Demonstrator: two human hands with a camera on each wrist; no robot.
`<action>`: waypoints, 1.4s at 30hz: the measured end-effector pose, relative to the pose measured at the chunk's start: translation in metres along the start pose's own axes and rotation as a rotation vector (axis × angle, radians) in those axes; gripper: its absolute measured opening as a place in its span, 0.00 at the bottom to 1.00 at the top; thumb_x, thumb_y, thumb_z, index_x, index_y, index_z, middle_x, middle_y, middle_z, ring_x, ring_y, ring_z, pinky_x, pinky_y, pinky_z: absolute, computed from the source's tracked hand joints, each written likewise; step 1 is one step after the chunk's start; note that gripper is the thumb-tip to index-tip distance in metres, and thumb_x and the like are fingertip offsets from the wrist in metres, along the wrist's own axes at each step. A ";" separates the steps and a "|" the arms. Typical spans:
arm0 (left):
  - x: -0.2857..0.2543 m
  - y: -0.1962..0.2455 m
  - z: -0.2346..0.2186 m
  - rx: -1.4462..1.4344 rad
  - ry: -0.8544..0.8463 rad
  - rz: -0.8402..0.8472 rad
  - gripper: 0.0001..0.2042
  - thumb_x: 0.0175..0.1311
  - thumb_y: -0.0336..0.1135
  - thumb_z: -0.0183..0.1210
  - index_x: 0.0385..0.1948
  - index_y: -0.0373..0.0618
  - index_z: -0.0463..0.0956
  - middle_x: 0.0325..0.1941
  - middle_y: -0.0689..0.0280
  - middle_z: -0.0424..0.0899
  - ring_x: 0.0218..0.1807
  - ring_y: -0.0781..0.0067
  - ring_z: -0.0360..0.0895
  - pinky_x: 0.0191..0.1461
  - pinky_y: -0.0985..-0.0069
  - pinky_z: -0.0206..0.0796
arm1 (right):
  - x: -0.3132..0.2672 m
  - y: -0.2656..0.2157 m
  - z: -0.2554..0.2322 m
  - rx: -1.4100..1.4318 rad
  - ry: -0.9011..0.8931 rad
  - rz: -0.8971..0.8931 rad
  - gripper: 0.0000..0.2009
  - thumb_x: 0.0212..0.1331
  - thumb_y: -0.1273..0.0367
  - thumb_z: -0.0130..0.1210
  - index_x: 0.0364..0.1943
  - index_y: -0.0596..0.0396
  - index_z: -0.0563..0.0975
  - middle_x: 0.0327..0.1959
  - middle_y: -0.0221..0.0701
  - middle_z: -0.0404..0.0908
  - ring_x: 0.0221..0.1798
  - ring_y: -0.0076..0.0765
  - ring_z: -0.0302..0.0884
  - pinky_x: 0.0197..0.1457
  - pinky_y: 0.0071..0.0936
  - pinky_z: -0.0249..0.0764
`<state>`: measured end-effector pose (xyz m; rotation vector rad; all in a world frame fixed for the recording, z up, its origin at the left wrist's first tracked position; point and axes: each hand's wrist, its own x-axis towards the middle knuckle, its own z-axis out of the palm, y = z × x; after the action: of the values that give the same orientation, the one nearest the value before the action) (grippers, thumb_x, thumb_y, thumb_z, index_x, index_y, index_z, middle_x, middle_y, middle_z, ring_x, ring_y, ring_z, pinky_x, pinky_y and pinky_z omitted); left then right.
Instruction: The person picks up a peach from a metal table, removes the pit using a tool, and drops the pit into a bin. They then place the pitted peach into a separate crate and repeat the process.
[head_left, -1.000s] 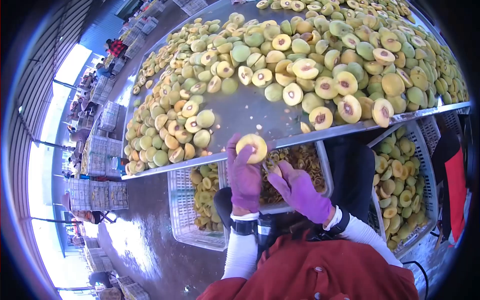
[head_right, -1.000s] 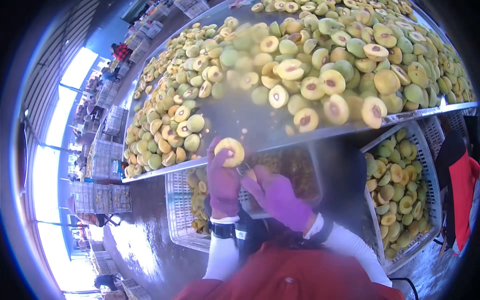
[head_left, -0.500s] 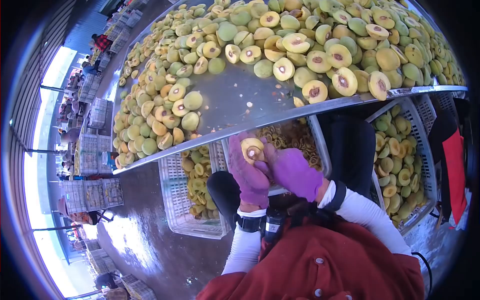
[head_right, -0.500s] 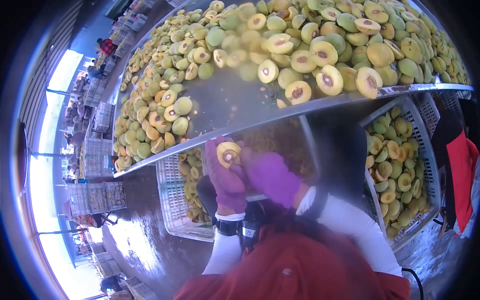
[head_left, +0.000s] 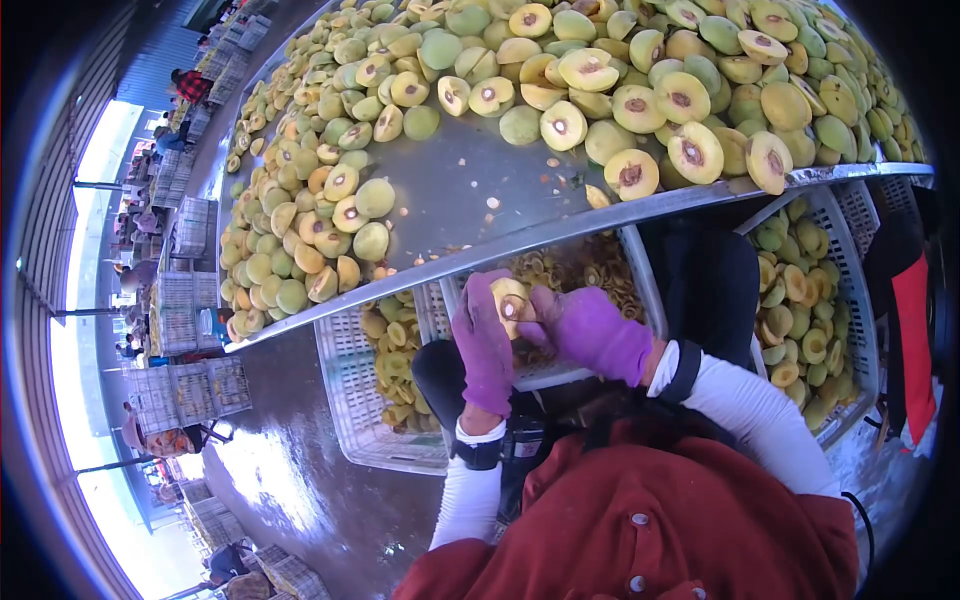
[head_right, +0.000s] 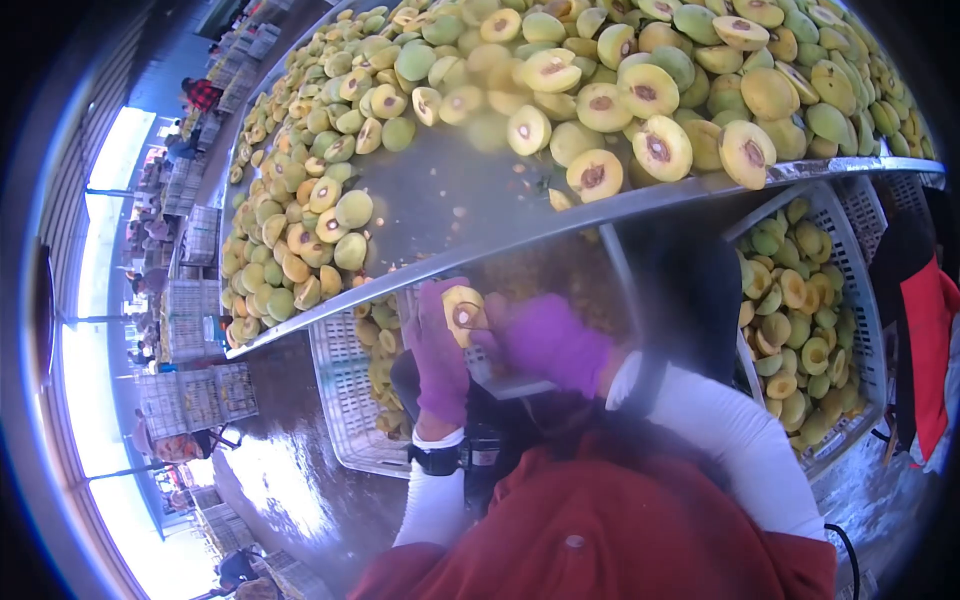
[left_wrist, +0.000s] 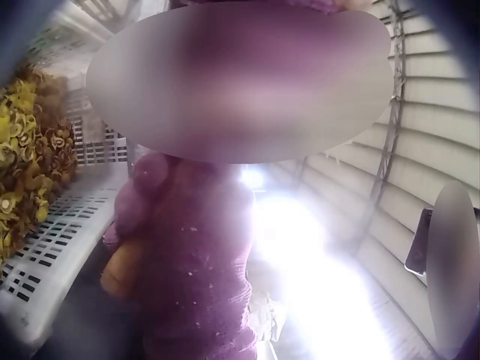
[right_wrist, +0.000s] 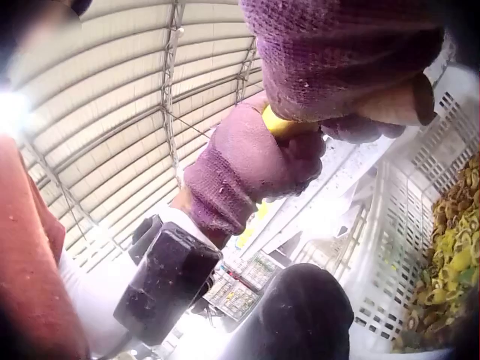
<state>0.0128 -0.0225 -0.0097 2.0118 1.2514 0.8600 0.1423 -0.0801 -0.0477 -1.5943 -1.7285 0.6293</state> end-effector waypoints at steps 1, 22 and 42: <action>0.000 -0.002 -0.004 -0.009 -0.141 -0.050 0.15 0.69 0.39 0.41 0.43 0.38 0.73 0.39 0.61 0.76 0.42 0.69 0.73 0.48 0.73 0.66 | -0.001 0.004 0.000 -0.035 -0.018 -0.030 0.17 0.61 0.53 0.50 0.34 0.53 0.66 0.20 0.40 0.76 0.22 0.52 0.76 0.23 0.42 0.69; -0.013 0.014 0.043 -0.768 0.444 -0.224 0.15 0.66 0.42 0.45 0.33 0.38 0.74 0.31 0.63 0.78 0.35 0.72 0.75 0.38 0.76 0.67 | -0.003 -0.018 -0.008 0.228 -0.179 0.154 0.15 0.64 0.58 0.45 0.34 0.55 0.74 0.28 0.43 0.77 0.31 0.49 0.77 0.33 0.38 0.71; -0.021 -0.019 0.010 -1.221 0.588 -0.691 0.17 0.65 0.48 0.48 0.40 0.42 0.71 0.32 0.63 0.78 0.35 0.70 0.76 0.37 0.73 0.71 | 0.008 0.008 -0.018 1.573 -0.670 0.612 0.20 0.64 0.48 0.44 0.27 0.50 0.70 0.13 0.17 0.62 0.12 0.13 0.55 0.15 0.15 0.52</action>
<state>0.0032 -0.0364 -0.0346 0.3384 1.1098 1.3893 0.1606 -0.0732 -0.0407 -0.6356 -0.4657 2.2393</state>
